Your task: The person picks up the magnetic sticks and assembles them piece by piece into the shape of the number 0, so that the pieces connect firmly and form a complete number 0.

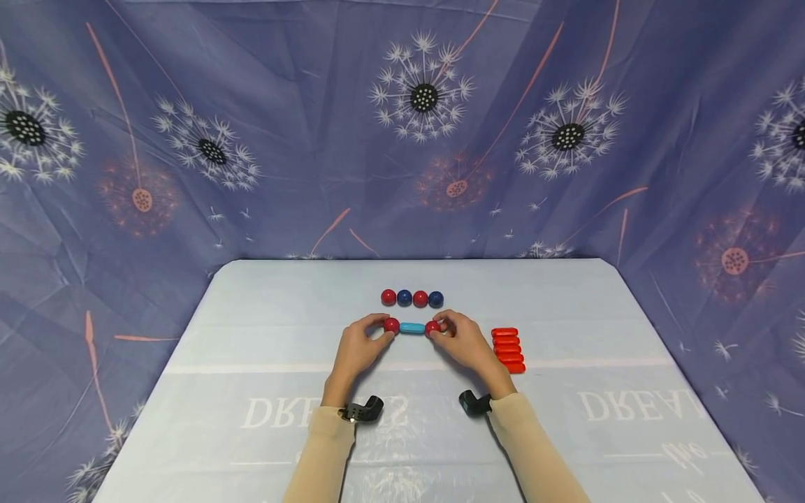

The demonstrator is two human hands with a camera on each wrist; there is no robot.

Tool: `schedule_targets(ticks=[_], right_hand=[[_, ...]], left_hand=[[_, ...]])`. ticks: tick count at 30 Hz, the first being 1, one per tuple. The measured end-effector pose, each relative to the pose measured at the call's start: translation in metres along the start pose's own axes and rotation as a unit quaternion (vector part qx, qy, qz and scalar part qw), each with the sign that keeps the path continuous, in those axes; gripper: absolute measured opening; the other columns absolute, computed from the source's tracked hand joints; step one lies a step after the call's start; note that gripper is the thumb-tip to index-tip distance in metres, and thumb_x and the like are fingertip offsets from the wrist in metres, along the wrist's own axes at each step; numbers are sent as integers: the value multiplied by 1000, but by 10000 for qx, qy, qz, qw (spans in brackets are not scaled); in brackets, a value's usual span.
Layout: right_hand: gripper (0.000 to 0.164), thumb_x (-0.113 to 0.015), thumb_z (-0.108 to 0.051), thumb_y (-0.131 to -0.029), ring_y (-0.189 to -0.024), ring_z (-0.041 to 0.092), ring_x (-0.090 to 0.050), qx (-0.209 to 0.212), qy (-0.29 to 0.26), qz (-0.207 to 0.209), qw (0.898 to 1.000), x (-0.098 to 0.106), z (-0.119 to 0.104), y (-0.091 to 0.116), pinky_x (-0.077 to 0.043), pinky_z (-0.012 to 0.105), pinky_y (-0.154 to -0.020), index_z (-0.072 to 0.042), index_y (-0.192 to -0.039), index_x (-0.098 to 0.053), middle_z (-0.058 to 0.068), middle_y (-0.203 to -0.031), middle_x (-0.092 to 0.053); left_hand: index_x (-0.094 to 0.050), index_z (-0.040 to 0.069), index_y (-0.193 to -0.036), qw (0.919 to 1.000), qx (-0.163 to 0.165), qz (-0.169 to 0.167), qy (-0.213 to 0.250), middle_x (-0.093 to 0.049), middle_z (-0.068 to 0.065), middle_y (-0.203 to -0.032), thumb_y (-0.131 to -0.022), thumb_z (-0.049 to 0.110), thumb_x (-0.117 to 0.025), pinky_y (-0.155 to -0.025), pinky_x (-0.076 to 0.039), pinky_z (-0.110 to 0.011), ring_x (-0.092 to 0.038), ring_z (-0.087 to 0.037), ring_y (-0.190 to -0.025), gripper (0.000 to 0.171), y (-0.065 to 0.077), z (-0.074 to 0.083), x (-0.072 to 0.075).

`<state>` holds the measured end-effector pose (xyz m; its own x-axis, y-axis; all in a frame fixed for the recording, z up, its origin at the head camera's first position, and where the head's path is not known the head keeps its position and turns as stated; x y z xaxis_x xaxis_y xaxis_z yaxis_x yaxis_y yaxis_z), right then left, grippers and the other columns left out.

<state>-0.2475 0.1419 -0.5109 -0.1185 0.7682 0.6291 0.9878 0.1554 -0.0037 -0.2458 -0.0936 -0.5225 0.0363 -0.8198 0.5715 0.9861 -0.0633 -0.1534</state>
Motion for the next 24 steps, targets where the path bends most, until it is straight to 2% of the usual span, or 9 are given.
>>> schedule_targets(ticks=[16, 20, 24], right_hand=[[28, -76, -21, -94, -80, 19, -55, -30, -22, 81, 10000, 1, 0, 1, -47, 31, -70, -12, -120, -69, 6, -100, -66], [29, -75, -20, -94, -80, 19, -56, -33, 5, 95, 9999, 1, -1, 0, -48, 31, -70, -12, -121, -69, 7, -103, -67], [30, -74, -19, -95, -80, 19, -56, -53, 33, 139, 9999, 1, -1, 0, -48, 31, -71, -11, -123, -68, 9, -107, -68]], left_hand=[[-75, 15, -123, 9999, 18, 13, 144, -77, -6, -118, -90, 22, -80, -109, -47, -50, -65, -29, -125, 34, 0, -2, 1], [-75, 16, -123, 9999, 34, -11, 142, -77, -5, -118, -90, 22, -79, -103, -50, -48, -67, -24, -108, 33, 0, -2, 2], [-75, 16, -123, 9998, 96, -64, 144, -76, -4, -119, -92, 23, -78, -88, -49, -41, -57, -18, -80, 32, 0, -3, 2]])
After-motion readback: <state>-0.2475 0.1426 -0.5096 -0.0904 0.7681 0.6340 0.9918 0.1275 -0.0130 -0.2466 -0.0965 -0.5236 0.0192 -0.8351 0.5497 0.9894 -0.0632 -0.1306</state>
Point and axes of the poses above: each hand's wrist, its own y-axis away from the middle knuckle, its own x-axis out of the back of the hand, z = x × y, the point moved 5 cm from there along -y, towards the middle knuckle
